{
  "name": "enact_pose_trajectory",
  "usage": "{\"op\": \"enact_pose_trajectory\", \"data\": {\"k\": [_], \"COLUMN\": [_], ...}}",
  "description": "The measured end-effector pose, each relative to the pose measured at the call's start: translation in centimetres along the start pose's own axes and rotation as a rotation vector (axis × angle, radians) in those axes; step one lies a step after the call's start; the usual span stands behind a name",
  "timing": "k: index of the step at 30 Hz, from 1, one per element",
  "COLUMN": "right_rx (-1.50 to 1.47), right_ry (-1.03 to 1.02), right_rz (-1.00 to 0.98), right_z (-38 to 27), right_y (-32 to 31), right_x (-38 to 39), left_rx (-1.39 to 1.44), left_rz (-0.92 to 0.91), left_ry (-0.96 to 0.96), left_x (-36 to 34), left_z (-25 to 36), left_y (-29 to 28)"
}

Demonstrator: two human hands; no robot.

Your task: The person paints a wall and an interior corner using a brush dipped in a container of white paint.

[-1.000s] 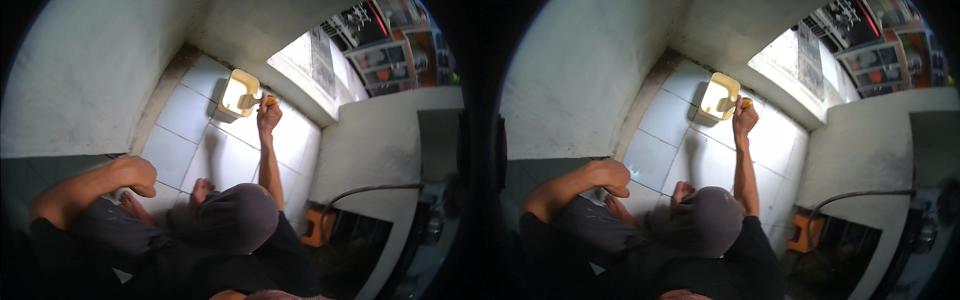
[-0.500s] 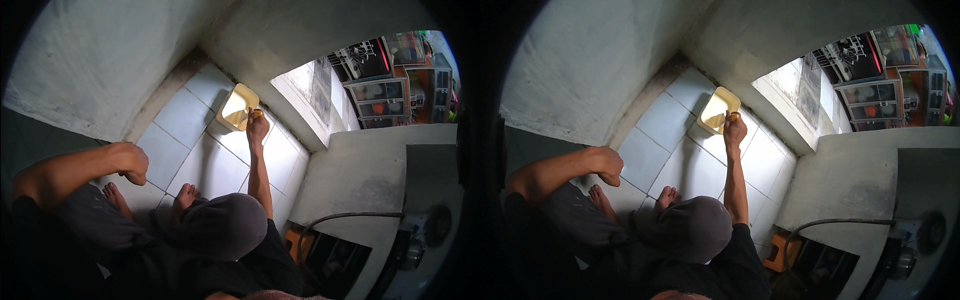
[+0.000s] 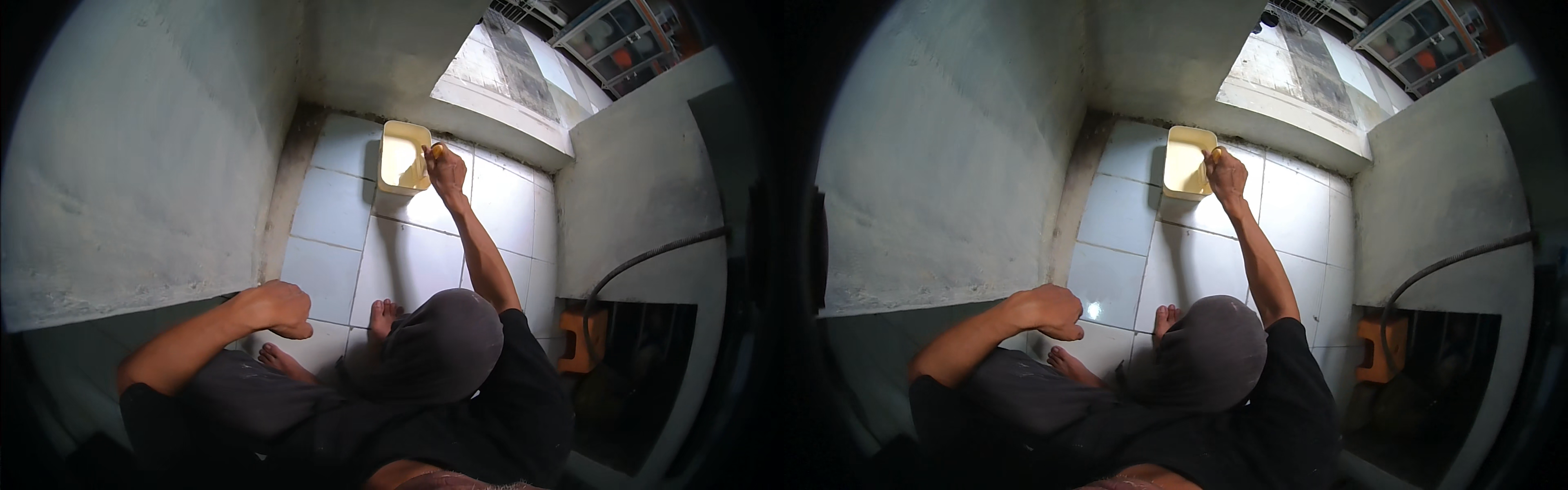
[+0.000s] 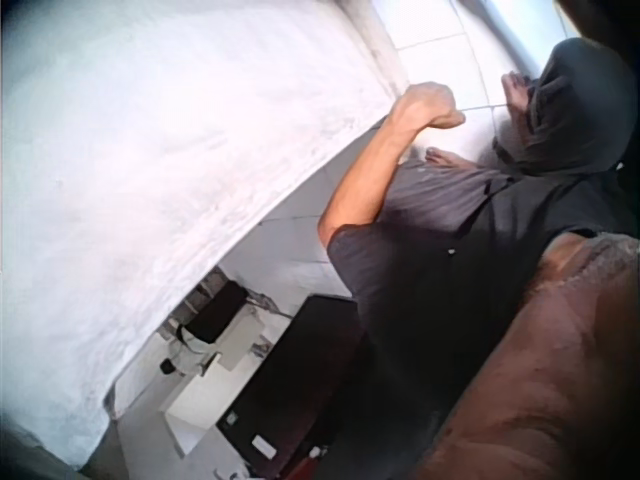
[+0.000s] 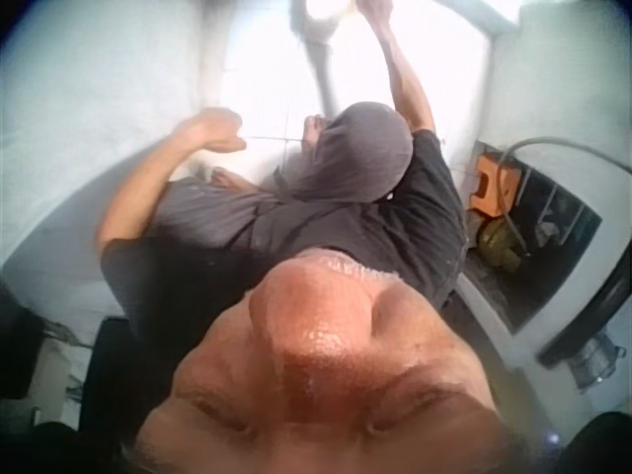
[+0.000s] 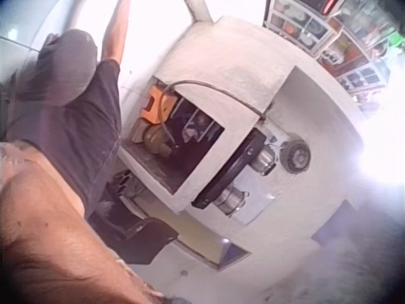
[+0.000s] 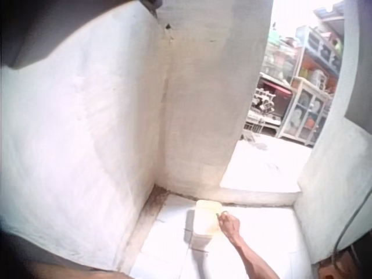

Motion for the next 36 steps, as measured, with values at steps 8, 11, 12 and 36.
{"op": "enact_pose_trajectory", "data": {"k": [8,11,12,36], "right_rx": [0.022,0.046,0.086,-0.074], "right_ry": [-0.030,-0.042,-0.088,0.030], "right_rz": [-0.002,0.016,0.023,0.167], "right_z": [-2.0,-2.2,-2.4,-2.6], "right_y": [0.7,0.0,-0.3,-2.1], "right_x": [-0.4,-0.9,-0.9,1.0], "left_rx": [0.013,-0.002,-0.003,-0.003], "left_rz": [0.039,0.049,0.050,0.029], "left_ry": [0.026,0.066,0.066,0.058], "left_x": [0.8,0.9,0.9,1.0], "left_z": [-0.1,0.1,0.3,0.5], "left_y": [0.1,-0.1,-0.2,-0.6]}}
Point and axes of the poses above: each hand's wrist, its own x-axis away from the middle knuckle, its own y-axis out of the palm, z = x × y, the point moved 9 cm from there along -x, towards the middle knuckle, and after that the axes turned 8 degrees about -x, right-handed, at the moved point
